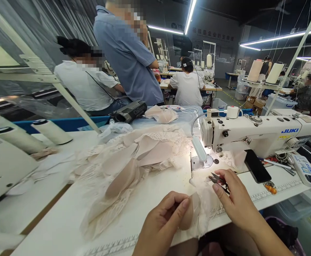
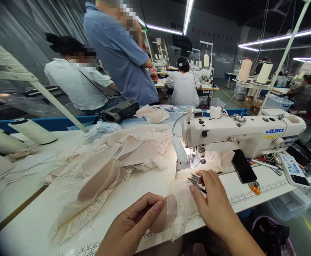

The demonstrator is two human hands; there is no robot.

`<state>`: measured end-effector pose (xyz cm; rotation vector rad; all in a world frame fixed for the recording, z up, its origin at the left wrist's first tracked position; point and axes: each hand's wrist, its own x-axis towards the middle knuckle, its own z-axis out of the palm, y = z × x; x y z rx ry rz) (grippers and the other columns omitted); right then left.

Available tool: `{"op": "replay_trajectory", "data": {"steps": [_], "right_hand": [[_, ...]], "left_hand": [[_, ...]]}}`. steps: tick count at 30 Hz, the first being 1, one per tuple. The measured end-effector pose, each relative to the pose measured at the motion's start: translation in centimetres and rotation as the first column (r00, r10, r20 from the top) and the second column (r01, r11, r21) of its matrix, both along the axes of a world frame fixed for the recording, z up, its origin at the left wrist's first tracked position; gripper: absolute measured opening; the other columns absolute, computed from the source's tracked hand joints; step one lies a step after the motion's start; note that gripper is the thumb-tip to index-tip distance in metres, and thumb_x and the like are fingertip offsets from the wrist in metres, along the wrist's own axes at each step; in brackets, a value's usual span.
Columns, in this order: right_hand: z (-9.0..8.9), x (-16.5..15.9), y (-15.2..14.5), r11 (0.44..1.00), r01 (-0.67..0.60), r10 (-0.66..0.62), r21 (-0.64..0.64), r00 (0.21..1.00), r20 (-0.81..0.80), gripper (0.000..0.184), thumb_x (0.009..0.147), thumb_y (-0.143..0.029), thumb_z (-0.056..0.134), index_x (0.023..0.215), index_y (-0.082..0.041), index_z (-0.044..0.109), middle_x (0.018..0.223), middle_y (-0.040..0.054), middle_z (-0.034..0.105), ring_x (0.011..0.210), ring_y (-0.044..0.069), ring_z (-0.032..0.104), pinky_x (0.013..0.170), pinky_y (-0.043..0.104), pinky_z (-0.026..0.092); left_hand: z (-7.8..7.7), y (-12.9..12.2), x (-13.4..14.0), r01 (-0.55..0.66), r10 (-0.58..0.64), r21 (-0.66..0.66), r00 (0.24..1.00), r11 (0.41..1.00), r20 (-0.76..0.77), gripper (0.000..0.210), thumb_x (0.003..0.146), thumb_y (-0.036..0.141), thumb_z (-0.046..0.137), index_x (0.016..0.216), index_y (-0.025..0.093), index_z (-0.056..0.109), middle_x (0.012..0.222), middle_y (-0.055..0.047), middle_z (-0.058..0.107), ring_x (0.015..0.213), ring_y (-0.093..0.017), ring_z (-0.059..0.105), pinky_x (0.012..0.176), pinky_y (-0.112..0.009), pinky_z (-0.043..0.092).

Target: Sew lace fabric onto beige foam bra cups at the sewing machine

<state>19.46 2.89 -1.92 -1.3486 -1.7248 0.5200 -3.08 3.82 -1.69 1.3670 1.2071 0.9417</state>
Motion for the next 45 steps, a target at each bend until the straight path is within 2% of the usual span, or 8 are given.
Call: {"op": "replay_trajectory", "data": {"steps": [3,7,13,16,27,35,41,45], "right_hand": [[0.6,-1.3,-1.4,0.989,-0.045,0.033,0.144,0.996,0.085,0.023,0.109,-0.027,0.049,0.132,-0.025,0.054,0.110,0.0055,0.068,0.094,0.021,0.066,0.083,0.033,0.055],[0.3,-3.4,-2.1,0.959,-0.088,0.007,0.269,0.958,0.286,0.015,0.111,-0.027,0.044,0.119,-0.023,0.056,0.089,0.0031,0.067,0.073,0.022,0.066,0.063,0.031,0.051],[-0.5,-4.1,-1.7,0.929,-0.039,-0.112,0.367,0.917,0.383,0.021,0.112,-0.025,0.040,0.119,-0.021,0.059,0.084,0.0037,0.068,0.067,0.021,0.064,0.061,0.031,0.047],[-0.4,-4.1,-1.7,0.924,-0.029,-0.128,0.382,0.917,0.379,0.021,0.111,-0.024,0.041,0.118,-0.020,0.061,0.083,0.0035,0.068,0.066,0.020,0.063,0.061,0.030,0.046],[-0.4,-4.2,-1.7,0.910,-0.012,-0.163,0.414,0.908,0.385,0.023,0.112,-0.023,0.041,0.117,-0.018,0.063,0.080,0.0036,0.067,0.064,0.020,0.061,0.058,0.031,0.044],[-0.7,-4.3,-1.6,0.903,-0.001,-0.178,0.429,0.909,0.378,0.021,0.111,-0.021,0.044,0.117,-0.017,0.064,0.079,0.0031,0.065,0.063,0.020,0.060,0.057,0.032,0.044],[-0.7,-4.5,-1.5,0.843,-0.031,-0.257,0.537,0.855,0.452,0.022,0.110,-0.013,0.043,0.118,-0.012,0.063,0.074,0.0023,0.062,0.061,0.019,0.056,0.055,0.033,0.040],[-0.3,-4.2,-1.4,0.849,-0.097,-0.232,0.520,0.814,0.532,0.021,0.107,-0.010,0.045,0.120,-0.010,0.062,0.076,0.0038,0.063,0.064,0.020,0.057,0.057,0.034,0.039]], "left_hand": [[0.2,-0.2,0.4,-0.052,0.052,0.024,0.998,0.998,0.022,0.032,0.089,0.054,0.073,0.089,0.022,0.078,0.078,0.000,0.070,0.074,-0.019,0.062,0.069,-0.023,0.052],[0.3,-0.4,1.0,-0.092,0.090,0.036,0.995,0.995,0.053,0.029,0.086,0.051,0.076,0.090,0.023,0.081,0.080,-0.001,0.075,0.077,-0.020,0.067,0.072,-0.024,0.055],[-0.1,-0.5,0.9,-0.113,0.110,0.031,0.992,0.993,0.069,0.033,0.085,0.053,0.076,0.092,0.021,0.081,0.078,-0.002,0.075,0.073,-0.019,0.066,0.069,-0.024,0.056],[-0.1,-0.5,0.8,-0.090,0.088,0.028,0.995,0.996,0.048,0.034,0.085,0.054,0.077,0.092,0.021,0.081,0.081,-0.003,0.076,0.077,-0.021,0.067,0.071,-0.026,0.057],[0.4,-1.0,1.6,-0.160,0.157,0.046,0.986,0.986,0.061,0.021,0.086,0.045,0.076,0.089,0.025,0.081,0.081,-0.001,0.075,0.082,-0.022,0.068,0.080,-0.027,0.055],[0.2,-1.0,1.6,-0.154,0.150,0.058,0.987,0.986,0.060,0.025,0.087,0.048,0.075,0.090,0.023,0.080,0.082,-0.003,0.074,0.079,-0.022,0.066,0.078,-0.029,0.056],[0.6,-0.9,1.8,-0.130,0.127,0.118,0.991,0.985,0.033,0.022,0.088,0.043,0.074,0.080,0.023,0.079,0.075,-0.002,0.067,0.072,-0.020,0.062,0.070,-0.027,0.053],[0.9,-0.9,1.9,-0.120,0.124,0.189,0.992,0.975,-0.008,0.018,0.088,0.038,0.072,0.078,0.025,0.079,0.078,-0.002,0.071,0.075,-0.021,0.064,0.073,-0.028,0.053]]}}
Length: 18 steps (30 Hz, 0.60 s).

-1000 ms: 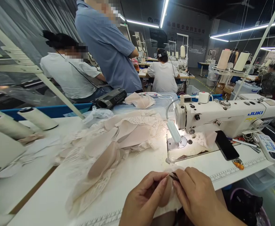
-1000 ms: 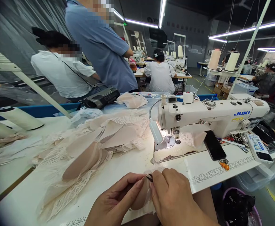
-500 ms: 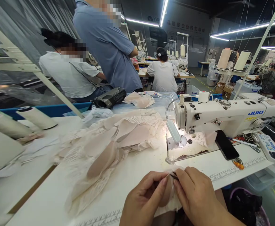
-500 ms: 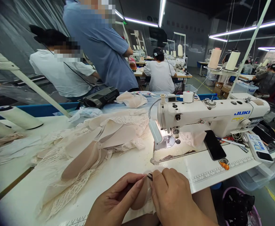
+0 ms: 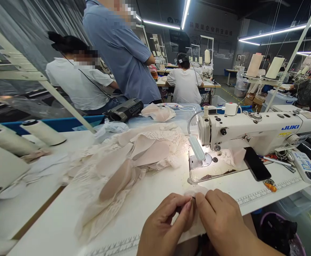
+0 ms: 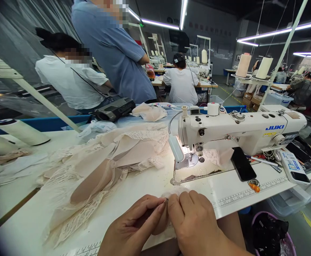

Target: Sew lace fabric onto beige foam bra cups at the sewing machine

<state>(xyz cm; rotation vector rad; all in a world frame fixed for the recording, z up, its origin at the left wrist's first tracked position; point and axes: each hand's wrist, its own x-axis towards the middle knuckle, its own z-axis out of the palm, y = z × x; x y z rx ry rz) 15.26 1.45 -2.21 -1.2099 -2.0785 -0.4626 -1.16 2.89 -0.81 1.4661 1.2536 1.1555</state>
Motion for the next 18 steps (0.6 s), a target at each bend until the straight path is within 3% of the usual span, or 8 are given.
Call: {"op": "replay_trajectory", "data": {"steps": [8,18], "right_hand": [[1.1,0.8,0.3,0.993,-0.087,0.098,-0.084,0.987,0.129,0.022,0.101,-0.005,0.046,0.115,-0.009,0.063,0.082,0.0062,0.066,0.068,0.022,0.057,0.058,0.036,0.043],[0.0,0.9,0.4,0.994,-0.089,0.095,-0.062,0.992,0.088,0.021,0.106,-0.009,0.045,0.119,-0.008,0.061,0.079,0.0051,0.064,0.068,0.021,0.057,0.059,0.034,0.041]], "left_hand": [[-0.5,0.2,-0.3,0.017,-0.016,0.029,0.999,0.999,-0.030,0.015,0.087,0.035,0.072,0.080,0.027,0.082,0.077,-0.001,0.070,0.071,-0.020,0.063,0.069,-0.028,0.050],[-0.4,0.3,-0.4,0.038,-0.038,0.007,0.999,0.999,-0.018,0.017,0.088,0.038,0.072,0.081,0.026,0.082,0.074,-0.002,0.069,0.069,-0.020,0.061,0.068,-0.028,0.052]]}}
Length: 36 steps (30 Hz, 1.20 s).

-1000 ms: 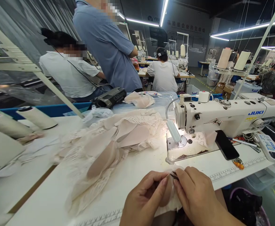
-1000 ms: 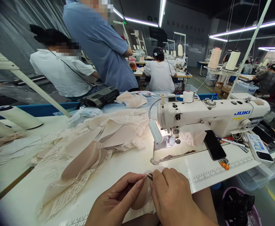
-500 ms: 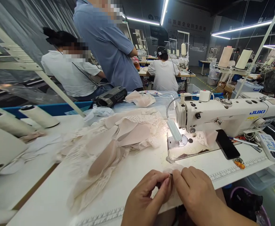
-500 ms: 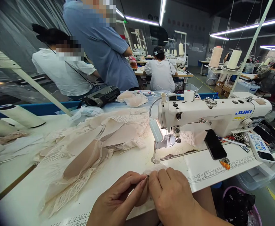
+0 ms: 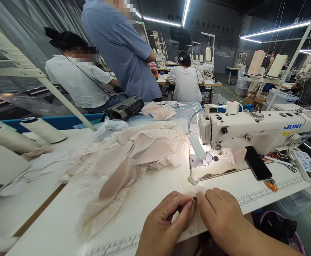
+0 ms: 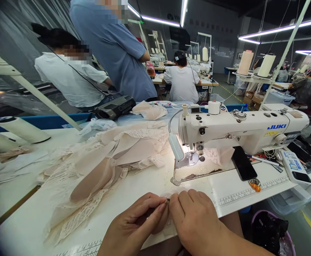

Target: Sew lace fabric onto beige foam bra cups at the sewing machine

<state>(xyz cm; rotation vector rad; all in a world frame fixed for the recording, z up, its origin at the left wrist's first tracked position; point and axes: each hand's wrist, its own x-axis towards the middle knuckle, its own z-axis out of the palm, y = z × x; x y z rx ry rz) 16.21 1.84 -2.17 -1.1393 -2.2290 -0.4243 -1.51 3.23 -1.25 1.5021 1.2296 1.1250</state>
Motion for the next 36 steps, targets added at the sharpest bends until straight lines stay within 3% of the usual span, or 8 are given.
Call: {"op": "replay_trajectory", "data": {"steps": [6,9,14,18,24,26,30,36], "right_hand": [[0.0,0.0,0.2,0.999,-0.020,0.021,-0.043,1.000,0.024,0.024,0.106,-0.008,0.040,0.116,-0.011,0.062,0.082,0.0059,0.067,0.069,0.022,0.058,0.060,0.035,0.042],[0.0,0.4,0.4,0.989,-0.024,0.009,-0.149,0.994,-0.105,0.018,0.107,-0.013,0.044,0.110,-0.016,0.062,0.082,0.0038,0.066,0.069,0.021,0.058,0.061,0.034,0.041],[0.2,1.2,1.1,0.841,-0.159,-0.064,-0.517,0.920,-0.388,0.010,0.101,-0.028,0.062,0.095,-0.022,0.058,0.081,-0.0022,0.063,0.068,0.016,0.056,0.061,0.027,0.038],[-0.1,2.2,1.5,0.791,-0.141,-0.147,-0.596,0.901,-0.408,0.024,0.098,-0.022,0.059,0.077,-0.023,0.048,0.072,-0.0032,0.057,0.064,0.015,0.051,0.059,0.026,0.032],[2.3,3.0,1.8,0.740,-0.350,-0.033,-0.574,0.834,-0.551,0.012,0.105,-0.022,0.057,0.112,-0.023,0.067,0.102,0.0037,0.072,0.090,0.019,0.066,0.079,0.029,0.047],[3.6,2.7,2.1,0.676,-0.398,-0.034,-0.620,0.824,-0.566,0.011,0.098,-0.021,0.067,0.109,-0.023,0.068,0.097,0.0015,0.068,0.085,0.017,0.062,0.076,0.027,0.046],[4.3,1.8,2.7,0.415,-0.523,-0.153,-0.744,0.766,-0.624,0.013,0.087,-0.019,0.075,0.084,-0.020,0.062,0.074,-0.0045,0.053,0.069,0.013,0.047,0.061,0.024,0.035],[0.0,0.3,2.7,0.132,-0.905,-0.624,-0.404,0.241,-0.743,0.052,0.064,-0.048,0.097,0.077,-0.022,0.053,0.055,-0.0121,0.040,0.049,0.006,0.026,0.050,0.023,0.020]], "left_hand": [[-1.3,1.0,-1.0,0.123,-0.121,0.018,0.989,0.992,-0.088,0.017,0.090,0.036,0.070,0.082,0.027,0.083,0.078,-0.002,0.073,0.073,-0.020,0.066,0.070,-0.026,0.053],[-1.3,1.2,-1.0,0.102,-0.104,-0.038,0.993,0.994,-0.063,0.019,0.089,0.038,0.071,0.082,0.025,0.082,0.079,-0.002,0.073,0.075,-0.020,0.066,0.070,-0.025,0.053],[-0.2,0.6,-0.4,0.052,-0.026,-0.203,0.992,0.978,0.127,0.031,0.087,0.050,0.074,0.076,0.021,0.074,0.060,0.003,0.057,0.055,-0.013,0.045,0.053,-0.023,0.040],[0.3,0.9,-1.1,-0.068,0.076,-0.120,0.995,0.990,0.057,0.031,0.084,0.051,0.075,0.073,0.021,0.072,0.067,0.002,0.061,0.064,-0.016,0.053,0.059,-0.023,0.044],[0.2,1.8,-2.1,0.108,-0.109,-0.013,0.985,0.994,-0.133,0.032,0.094,0.046,0.062,0.073,0.023,0.068,0.071,0.001,0.062,0.067,-0.018,0.058,0.061,-0.024,0.044],[0.7,1.5,-1.9,0.201,-0.190,0.039,0.963,0.979,-0.193,0.031,0.096,0.042,0.059,0.073,0.023,0.068,0.073,0.000,0.064,0.069,-0.018,0.060,0.063,-0.024,0.045],[1.5,0.9,-1.7,0.222,-0.223,-0.021,0.969,0.975,-0.110,0.020,0.093,0.042,0.068,0.085,0.025,0.073,0.081,0.001,0.069,0.077,-0.019,0.063,0.073,-0.025,0.048],[0.0,1.5,-2.3,0.326,-0.331,-0.226,0.944,0.918,0.017,0.045,0.087,0.063,0.071,0.078,0.019,0.072,0.069,0.001,0.059,0.064,-0.016,0.049,0.057,-0.023,0.038]]}}
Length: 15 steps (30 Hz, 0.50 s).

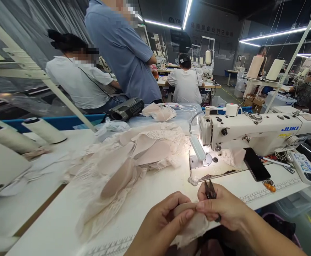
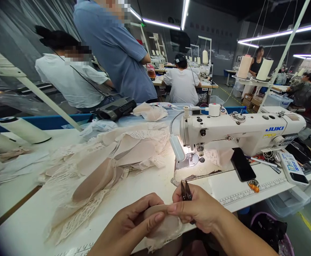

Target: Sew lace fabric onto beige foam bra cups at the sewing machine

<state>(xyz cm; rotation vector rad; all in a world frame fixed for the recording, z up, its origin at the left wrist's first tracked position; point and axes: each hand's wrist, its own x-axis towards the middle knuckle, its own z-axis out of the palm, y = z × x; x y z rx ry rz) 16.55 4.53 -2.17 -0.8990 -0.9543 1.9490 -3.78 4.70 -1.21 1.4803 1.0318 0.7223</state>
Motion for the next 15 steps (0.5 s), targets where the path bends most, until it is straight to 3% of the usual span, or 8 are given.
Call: {"op": "replay_trajectory", "data": {"steps": [2,4,6,8,10,12,14,15], "right_hand": [[-1.0,-0.4,-0.2,0.993,0.010,-0.028,-0.117,0.988,-0.150,0.055,0.064,-0.047,0.098,0.079,-0.023,0.051,0.052,-0.0137,0.036,0.047,0.005,0.020,0.049,0.023,0.015],[-1.2,-0.6,-0.5,0.989,0.061,-0.090,-0.131,0.969,-0.231,0.054,0.067,-0.046,0.096,0.081,-0.024,0.049,0.054,-0.0135,0.035,0.049,0.006,0.019,0.049,0.023,0.014],[-1.0,-0.7,-1.0,0.987,0.156,-0.161,-0.041,0.962,-0.219,0.049,0.076,-0.048,0.090,0.084,-0.024,0.047,0.057,-0.0130,0.032,0.050,0.008,0.019,0.050,0.023,0.016],[-0.7,-0.7,-1.5,0.954,0.238,-0.235,0.184,0.971,-0.040,0.038,0.089,-0.047,0.077,0.086,-0.025,0.046,0.063,-0.0101,0.035,0.054,0.010,0.027,0.054,0.024,0.025],[-0.9,-0.6,-1.8,0.824,0.200,-0.373,0.530,0.895,0.243,0.021,0.100,-0.036,0.061,0.089,-0.024,0.048,0.074,-0.0049,0.045,0.065,0.014,0.040,0.063,0.027,0.033],[-1.7,0.0,-1.4,0.585,-0.004,-0.576,0.811,0.702,0.419,0.009,0.099,-0.020,0.051,0.092,-0.024,0.049,0.086,0.0009,0.053,0.077,0.018,0.048,0.069,0.030,0.037],[-2.8,1.0,-0.3,0.383,-0.192,-0.749,0.904,0.508,0.425,0.017,0.092,-0.007,0.045,0.090,-0.024,0.048,0.086,0.0034,0.054,0.078,0.021,0.049,0.067,0.032,0.036],[-3.2,1.6,0.4,0.346,-0.223,-0.808,0.911,0.424,0.410,0.022,0.089,-0.003,0.041,0.087,-0.025,0.047,0.083,0.0034,0.053,0.075,0.022,0.048,0.065,0.032,0.036]], "left_hand": [[0.1,-0.2,0.2,-0.027,0.028,-0.046,0.999,0.999,0.026,0.045,0.086,0.064,0.073,0.080,0.019,0.071,0.067,0.002,0.056,0.063,-0.015,0.047,0.057,-0.023,0.037],[0.6,-0.5,0.5,-0.093,0.098,-0.080,0.994,0.992,0.054,0.044,0.085,0.062,0.075,0.079,0.019,0.070,0.066,0.003,0.055,0.063,-0.015,0.046,0.057,-0.022,0.036],[1.0,-0.9,0.8,-0.156,0.162,-0.096,0.984,0.983,0.066,0.042,0.084,0.060,0.077,0.078,0.019,0.071,0.067,0.003,0.057,0.065,-0.015,0.047,0.059,-0.021,0.037],[1.2,-1.0,1.0,-0.167,0.173,-0.086,0.983,0.982,0.064,0.039,0.084,0.058,0.077,0.081,0.020,0.074,0.072,0.001,0.063,0.069,-0.017,0.053,0.063,-0.022,0.041],[1.1,-1.0,1.0,-0.121,0.125,-0.054,0.990,0.991,0.061,0.038,0.085,0.058,0.075,0.084,0.020,0.079,0.078,-0.003,0.067,0.072,-0.019,0.057,0.064,-0.024,0.044],[1.0,-1.0,0.9,-0.098,0.098,-0.013,0.993,0.995,0.058,0.040,0.086,0.060,0.074,0.084,0.020,0.080,0.081,-0.004,0.067,0.072,-0.020,0.057,0.063,-0.025,0.045],[1.0,-1.2,0.7,-0.152,0.151,0.019,0.987,0.988,0.052,0.043,0.087,0.062,0.072,0.079,0.020,0.078,0.076,-0.002,0.062,0.069,-0.018,0.053,0.061,-0.024,0.041],[1.0,-1.3,0.6,-0.202,0.201,0.025,0.978,0.979,0.051,0.045,0.088,0.063,0.071,0.077,0.020,0.076,0.073,-0.001,0.057,0.068,-0.017,0.049,0.061,-0.024,0.039]]}}
